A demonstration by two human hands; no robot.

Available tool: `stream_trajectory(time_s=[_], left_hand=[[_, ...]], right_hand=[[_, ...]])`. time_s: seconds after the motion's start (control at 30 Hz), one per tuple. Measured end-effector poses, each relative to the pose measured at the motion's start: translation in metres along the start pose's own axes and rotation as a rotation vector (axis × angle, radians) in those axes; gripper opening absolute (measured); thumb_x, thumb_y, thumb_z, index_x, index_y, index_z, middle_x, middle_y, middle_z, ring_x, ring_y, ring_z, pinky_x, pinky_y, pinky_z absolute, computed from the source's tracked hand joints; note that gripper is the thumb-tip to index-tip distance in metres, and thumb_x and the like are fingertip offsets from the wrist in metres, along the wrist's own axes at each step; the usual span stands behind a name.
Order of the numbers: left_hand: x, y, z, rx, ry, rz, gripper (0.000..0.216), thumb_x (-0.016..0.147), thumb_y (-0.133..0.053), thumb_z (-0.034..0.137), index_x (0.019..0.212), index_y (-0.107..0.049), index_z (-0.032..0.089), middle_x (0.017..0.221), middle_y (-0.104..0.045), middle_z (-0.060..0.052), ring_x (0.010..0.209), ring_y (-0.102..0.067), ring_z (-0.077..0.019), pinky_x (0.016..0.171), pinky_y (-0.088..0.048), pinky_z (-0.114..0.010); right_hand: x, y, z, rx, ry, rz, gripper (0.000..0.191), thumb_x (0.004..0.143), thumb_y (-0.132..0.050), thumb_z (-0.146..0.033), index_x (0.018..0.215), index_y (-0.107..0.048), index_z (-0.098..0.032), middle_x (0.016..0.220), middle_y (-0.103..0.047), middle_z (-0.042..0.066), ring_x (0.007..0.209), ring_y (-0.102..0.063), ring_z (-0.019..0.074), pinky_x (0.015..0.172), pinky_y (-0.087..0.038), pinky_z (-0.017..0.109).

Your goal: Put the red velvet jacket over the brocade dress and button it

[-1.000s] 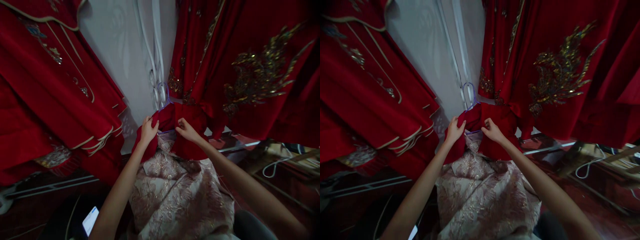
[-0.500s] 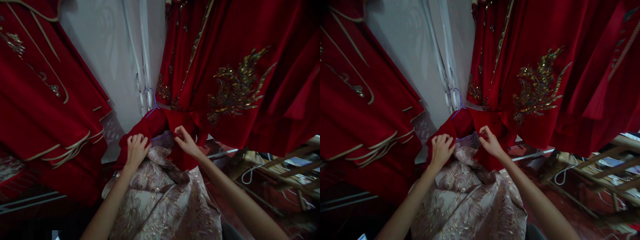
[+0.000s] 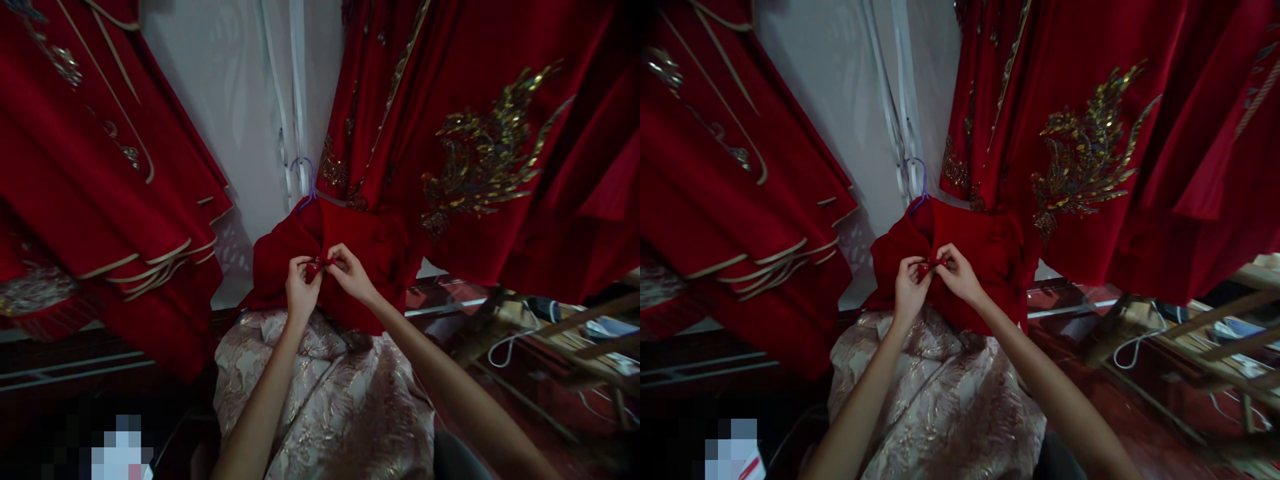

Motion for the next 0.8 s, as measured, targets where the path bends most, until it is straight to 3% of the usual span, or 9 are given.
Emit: stream_trajectory(time_s=[0.13,0.33,0.53,0.67,0.8], left_hand=[[-0.002,0.001,-0.004,-0.114,0.045,0.017,0.019,0.072,-0.061,0.021,0.088,-0.051,0.018,0.086,-0.062,-0.005,0.083,-0.063,-0.0137,0.078,-0.05,-0.026],[0.0,0.011,0.002,-0.186,0.064,-0.134,0.012,0.072,-0.056,0.014,0.083,-0.059,0.016,0.088,-0.066,-0.006,0.086,-0.063,-0.0144,0.084,-0.048,-0.028],[-0.001,0.015,0.009,0.027,-0.069,-0.178,0.019,0.076,-0.052,0.015,0.094,-0.056,0.02,0.095,-0.064,-0.004,0.09,-0.061,-0.0151,0.084,-0.048,-0.028],[0.006,0.019,0.018,0.19,-0.187,-0.297,0.016,0.076,-0.05,0.012,0.088,-0.052,0.021,0.089,-0.063,-0.001,0.085,-0.061,-0.014,0.08,-0.047,-0.026],[0.013,0.022,0.027,0.197,-0.227,-0.332,0.005,0.08,-0.049,0.018,0.083,-0.052,0.021,0.084,-0.062,-0.001,0.076,-0.061,-0.012,0.069,-0.049,-0.022]], right_hand=[[0.0,0.001,-0.003,0.048,-0.041,-0.078,0.02,0.07,-0.056,-0.021,0.087,-0.047,-0.024,0.088,-0.047,0.0,0.083,-0.051,0.0133,0.074,-0.046,0.026],[-0.007,0.004,-0.002,0.134,-0.095,-0.065,0.024,0.072,-0.057,-0.023,0.094,-0.05,-0.024,0.091,-0.054,0.001,0.08,-0.056,0.0122,0.077,-0.048,0.029],[-0.011,0.005,-0.006,0.002,-0.018,-0.066,0.021,0.08,-0.057,-0.03,0.1,-0.056,-0.021,0.097,-0.061,0.004,0.087,-0.06,0.0154,0.084,-0.048,0.033],[-0.009,0.006,-0.01,-0.126,0.031,-0.033,0.022,0.082,-0.056,-0.034,0.1,-0.059,-0.021,0.097,-0.064,0.006,0.086,-0.062,0.0167,0.083,-0.049,0.034],[-0.005,0.005,-0.01,-0.202,0.06,0.024,0.022,0.083,-0.056,-0.034,0.099,-0.062,-0.02,0.097,-0.065,0.006,0.084,-0.063,0.017,0.081,-0.051,0.034]])
Point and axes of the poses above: each hand's wrist, its own x-axis towards the middle knuckle, its own y-axis out of the back of the hand, z = x × y, the point moved 2 cm from there along x, towards the middle knuckle
